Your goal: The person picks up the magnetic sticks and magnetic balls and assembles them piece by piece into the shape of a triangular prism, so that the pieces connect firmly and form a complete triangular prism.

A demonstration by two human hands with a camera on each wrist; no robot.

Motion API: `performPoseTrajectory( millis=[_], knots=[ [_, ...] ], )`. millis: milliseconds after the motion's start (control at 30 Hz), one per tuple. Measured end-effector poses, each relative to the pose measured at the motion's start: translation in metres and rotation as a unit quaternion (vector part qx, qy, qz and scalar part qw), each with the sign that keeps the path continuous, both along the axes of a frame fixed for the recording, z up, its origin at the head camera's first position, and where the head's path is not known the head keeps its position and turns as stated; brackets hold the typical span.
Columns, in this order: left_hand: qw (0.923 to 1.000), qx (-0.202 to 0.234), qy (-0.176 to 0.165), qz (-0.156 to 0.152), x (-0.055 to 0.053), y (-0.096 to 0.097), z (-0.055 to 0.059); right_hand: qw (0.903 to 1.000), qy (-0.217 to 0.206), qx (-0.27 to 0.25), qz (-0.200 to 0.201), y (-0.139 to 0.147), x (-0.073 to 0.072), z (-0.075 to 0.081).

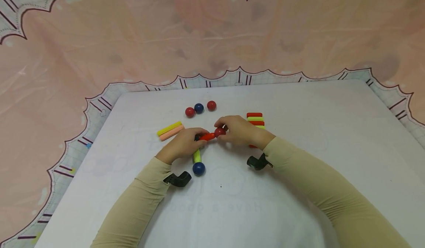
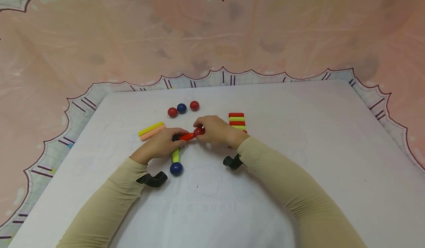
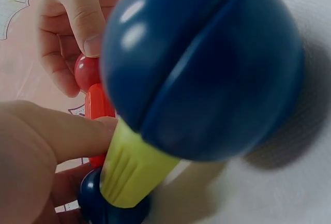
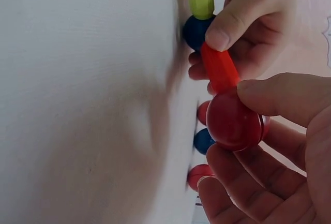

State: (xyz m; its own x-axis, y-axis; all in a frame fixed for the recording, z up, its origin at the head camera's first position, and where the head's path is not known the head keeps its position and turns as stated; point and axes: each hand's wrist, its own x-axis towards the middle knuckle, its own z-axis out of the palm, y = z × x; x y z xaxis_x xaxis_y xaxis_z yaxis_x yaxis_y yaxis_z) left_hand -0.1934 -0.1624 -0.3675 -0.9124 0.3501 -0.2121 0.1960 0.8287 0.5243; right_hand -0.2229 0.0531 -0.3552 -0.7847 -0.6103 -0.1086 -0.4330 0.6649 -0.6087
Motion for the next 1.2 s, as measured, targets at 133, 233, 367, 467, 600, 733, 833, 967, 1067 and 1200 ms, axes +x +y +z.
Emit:
performPoseTrajectory(
  millis=[133,233,367,467,600,733,833,967,1067,1200],
  knots=[
    [1.0,0.0,-0.003,-0.009,-0.001,0.0,-0.001,0.9999,-0.013,-0.005,-0.008,0.001,0.0,-0.002],
    [0.9999,-0.005,0.001,-0.012,0.0,-0.001,-0.002,0.9995,-0.025,-0.005,-0.017,0.003,0.001,-0.003],
    [1.0,-0.004,0.002,-0.005,0.001,-0.002,-0.003,0.9993,-0.024,-0.001,-0.027,0.009,0.002,-0.003],
    [1.0,-0.003,0.001,0.002,0.003,-0.002,-0.002,0.9993,-0.022,0.001,-0.031,0.013,0.003,-0.001],
    [0.9999,-0.003,0.002,0.01,0.004,-0.002,-0.001,0.9991,-0.021,0.002,-0.035,0.018,0.005,0.001],
    [0.9997,0.005,0.004,0.023,0.006,-0.002,-0.002,0.9992,-0.018,0.001,-0.037,0.026,0.007,0.001],
    [0.9993,0.014,0.001,0.035,0.007,-0.002,-0.003,0.9991,-0.013,0.0,-0.04,0.033,0.009,0.0],
    [0.9986,0.026,-0.007,0.046,0.008,-0.002,-0.002,0.9991,0.0,0.0,-0.042,0.044,0.012,0.0],
    [0.9983,0.03,-0.006,0.048,0.009,-0.002,-0.001,0.9992,0.017,-0.002,-0.035,0.054,0.016,-0.001],
    [0.9983,0.031,-0.003,0.05,0.01,-0.002,-0.001,0.9988,0.04,0.009,-0.027,0.067,0.022,-0.004]
  ],
)
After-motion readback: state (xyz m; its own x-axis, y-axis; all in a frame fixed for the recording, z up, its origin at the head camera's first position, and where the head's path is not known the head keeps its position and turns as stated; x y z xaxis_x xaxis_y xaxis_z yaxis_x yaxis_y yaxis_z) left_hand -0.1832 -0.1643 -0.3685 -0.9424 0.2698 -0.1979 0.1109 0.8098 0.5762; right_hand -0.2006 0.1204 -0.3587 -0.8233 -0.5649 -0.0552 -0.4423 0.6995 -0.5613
